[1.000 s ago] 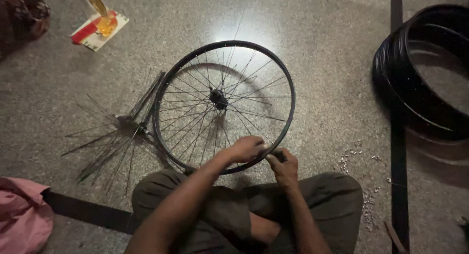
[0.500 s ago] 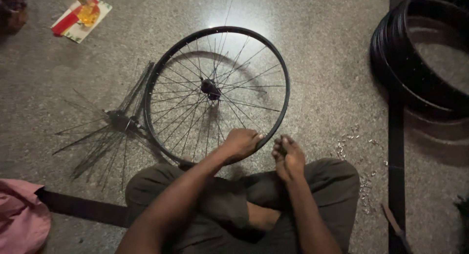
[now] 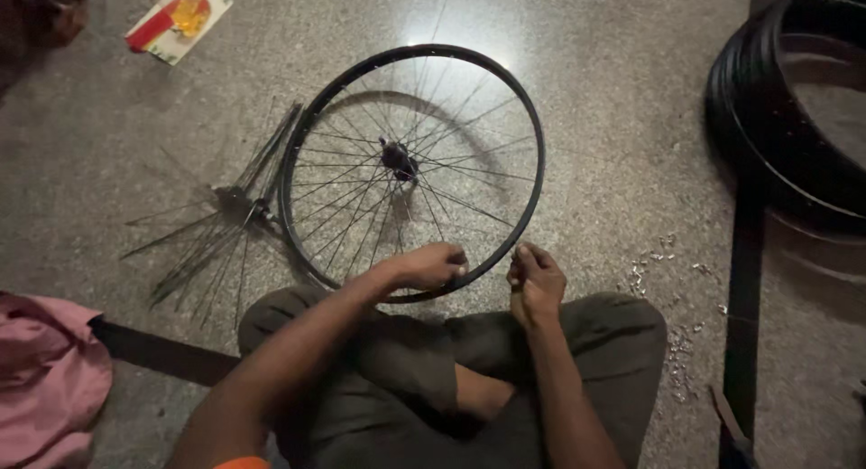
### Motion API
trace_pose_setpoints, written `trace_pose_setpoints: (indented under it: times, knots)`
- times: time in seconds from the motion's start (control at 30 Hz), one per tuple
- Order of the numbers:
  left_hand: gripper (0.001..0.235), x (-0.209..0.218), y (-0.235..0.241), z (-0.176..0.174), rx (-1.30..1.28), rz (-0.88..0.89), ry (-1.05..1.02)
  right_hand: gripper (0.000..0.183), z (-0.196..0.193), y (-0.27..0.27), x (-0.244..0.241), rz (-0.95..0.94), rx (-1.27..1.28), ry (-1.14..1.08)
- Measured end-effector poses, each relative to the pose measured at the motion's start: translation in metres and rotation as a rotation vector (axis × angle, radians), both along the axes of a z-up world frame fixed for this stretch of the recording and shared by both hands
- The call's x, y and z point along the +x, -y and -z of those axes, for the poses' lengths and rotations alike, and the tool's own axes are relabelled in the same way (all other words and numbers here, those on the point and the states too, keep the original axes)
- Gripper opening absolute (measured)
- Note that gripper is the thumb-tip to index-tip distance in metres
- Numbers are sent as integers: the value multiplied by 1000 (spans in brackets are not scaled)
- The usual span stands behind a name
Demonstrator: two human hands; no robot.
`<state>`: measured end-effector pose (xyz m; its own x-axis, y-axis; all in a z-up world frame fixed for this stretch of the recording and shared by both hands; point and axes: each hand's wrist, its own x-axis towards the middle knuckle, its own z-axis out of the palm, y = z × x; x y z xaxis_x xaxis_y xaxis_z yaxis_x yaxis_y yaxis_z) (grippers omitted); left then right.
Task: The person sits on the floor and installs bicycle spokes into a wheel rim, threading them through the rim holes and into the hub. They then secure each spoke with a nipple, tightening it by hand to build the wheel structure.
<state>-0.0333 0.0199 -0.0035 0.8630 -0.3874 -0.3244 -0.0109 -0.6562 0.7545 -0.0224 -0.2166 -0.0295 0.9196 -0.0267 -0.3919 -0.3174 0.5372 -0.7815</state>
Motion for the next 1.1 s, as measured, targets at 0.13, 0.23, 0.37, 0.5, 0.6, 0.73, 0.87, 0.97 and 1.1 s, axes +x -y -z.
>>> trace_pose_setpoints:
  times: [0.13,0.23,0.37,0.5,0.6,0.73,0.87,0.97,1.1]
  knots:
    - [41,-28,-3,-1,333,96,113,15,-6,-9,-3,-23,-17,48]
    - [39,-48,-7,-23,449,54,214,13,-16,-13,-6,-38,-23,67]
    - [29,-54,5,-60,625,-151,247,11,-27,-12,-8,-130,-223,27]
    - [44,-16,0,-62,613,-212,616,14,-17,-11,-10,-176,-170,85]
    - [15,15,-14,-48,601,-176,495,14,-13,-16,-11,-205,-211,105]
    - [12,23,-26,-44,415,-197,547,13,-15,-11,-15,-235,-340,107]
    - [14,-5,-11,-64,351,-260,415,12,-18,-16,-17,-169,-264,108]
    - [18,-23,8,-72,176,-259,411,12,-26,-17,-18,-125,-200,112]
    - [26,-37,26,-59,110,-252,367,16,-28,-9,-25,-127,-217,118]
